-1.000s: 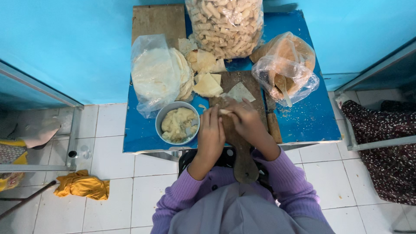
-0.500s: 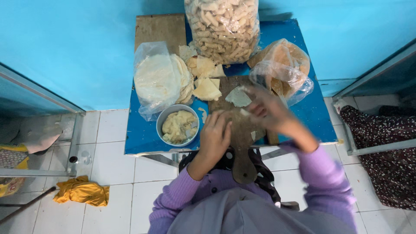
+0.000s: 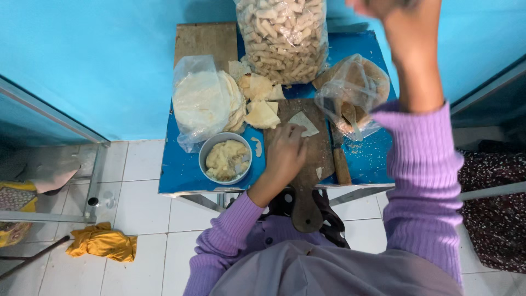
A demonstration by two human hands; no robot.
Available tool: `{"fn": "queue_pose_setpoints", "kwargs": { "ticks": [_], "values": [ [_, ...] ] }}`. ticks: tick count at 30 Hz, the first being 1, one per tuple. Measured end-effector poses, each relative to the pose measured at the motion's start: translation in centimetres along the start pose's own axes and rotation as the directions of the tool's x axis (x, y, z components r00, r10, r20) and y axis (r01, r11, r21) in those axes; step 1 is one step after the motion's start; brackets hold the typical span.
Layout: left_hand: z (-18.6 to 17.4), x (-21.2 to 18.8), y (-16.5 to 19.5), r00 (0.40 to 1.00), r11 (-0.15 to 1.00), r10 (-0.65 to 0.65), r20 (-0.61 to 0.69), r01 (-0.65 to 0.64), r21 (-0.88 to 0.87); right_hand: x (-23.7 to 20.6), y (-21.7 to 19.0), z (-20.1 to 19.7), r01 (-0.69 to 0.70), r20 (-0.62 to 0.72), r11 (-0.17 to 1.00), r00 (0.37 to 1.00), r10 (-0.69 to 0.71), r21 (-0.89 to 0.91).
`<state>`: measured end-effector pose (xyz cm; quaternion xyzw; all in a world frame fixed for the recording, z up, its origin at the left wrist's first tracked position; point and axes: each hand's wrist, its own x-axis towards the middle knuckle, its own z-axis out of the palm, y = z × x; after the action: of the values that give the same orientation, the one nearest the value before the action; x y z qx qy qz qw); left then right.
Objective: The person folds thin triangular cracker pieces in half by hand and arranges the folded pieces in overlapping rows on a wooden board, building up a fan-like stack. They occasionally take new pieces from a pile on the table and press the arranged pieces flat with their hand.
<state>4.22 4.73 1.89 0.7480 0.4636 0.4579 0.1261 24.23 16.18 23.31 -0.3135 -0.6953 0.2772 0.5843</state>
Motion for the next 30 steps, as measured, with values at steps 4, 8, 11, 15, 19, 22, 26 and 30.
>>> {"fn": "queue_pose_setpoints", "kwargs": {
  "ticks": [4,8,11,15,19,22,26,30],
  "values": [
    [2.5,1.0,-2.4,0.997,0.940,0.017,0.073,-0.041,0.339,-6.7,-0.7,-0.2,-0.015,-0.011,1.000,1.000,0.015,-0.004],
    [5.5,2.0,-4.3,0.986,0.796,-0.109,0.127,0.010,0.605,-13.0,1.0,-1.0,-0.034,-0.063,0.863,0.998,0.002,-0.503],
    [6.6,2.3,-5.3,0.989,0.841,-0.145,0.007,0.120,0.528,-16.9,3.1,-1.7,-0.048,-0.031,0.739,0.999,0.036,-0.672],
    [6.7,2.9,-5.6,0.983,0.868,-0.177,0.055,0.130,0.479,-20.5,5.7,-1.5,-0.094,-0.045,0.556,0.994,0.101,-0.826],
    [6.6,4.0,-5.2,0.975,0.961,-0.219,0.047,0.207,0.186,-21.8,8.3,-0.1,-0.238,-0.111,0.614,0.965,0.238,-0.753],
    [6.3,4.6,-5.5,0.942,0.944,-0.320,0.103,0.327,-0.055,-22.2,9.7,0.2,-0.136,-0.103,0.656,0.991,0.088,-0.743],
    [5.8,4.5,-5.6,0.982,0.981,-0.153,-0.112,0.137,-0.138,-22.0,10.7,0.2,-0.169,-0.190,0.672,0.981,0.043,-0.721],
    [5.2,3.6,-4.3,0.981,0.955,-0.182,-0.064,0.160,-0.251,-21.9,10.6,0.3,-0.007,-0.132,0.537,0.972,-0.195,-0.843]
  ]
}}
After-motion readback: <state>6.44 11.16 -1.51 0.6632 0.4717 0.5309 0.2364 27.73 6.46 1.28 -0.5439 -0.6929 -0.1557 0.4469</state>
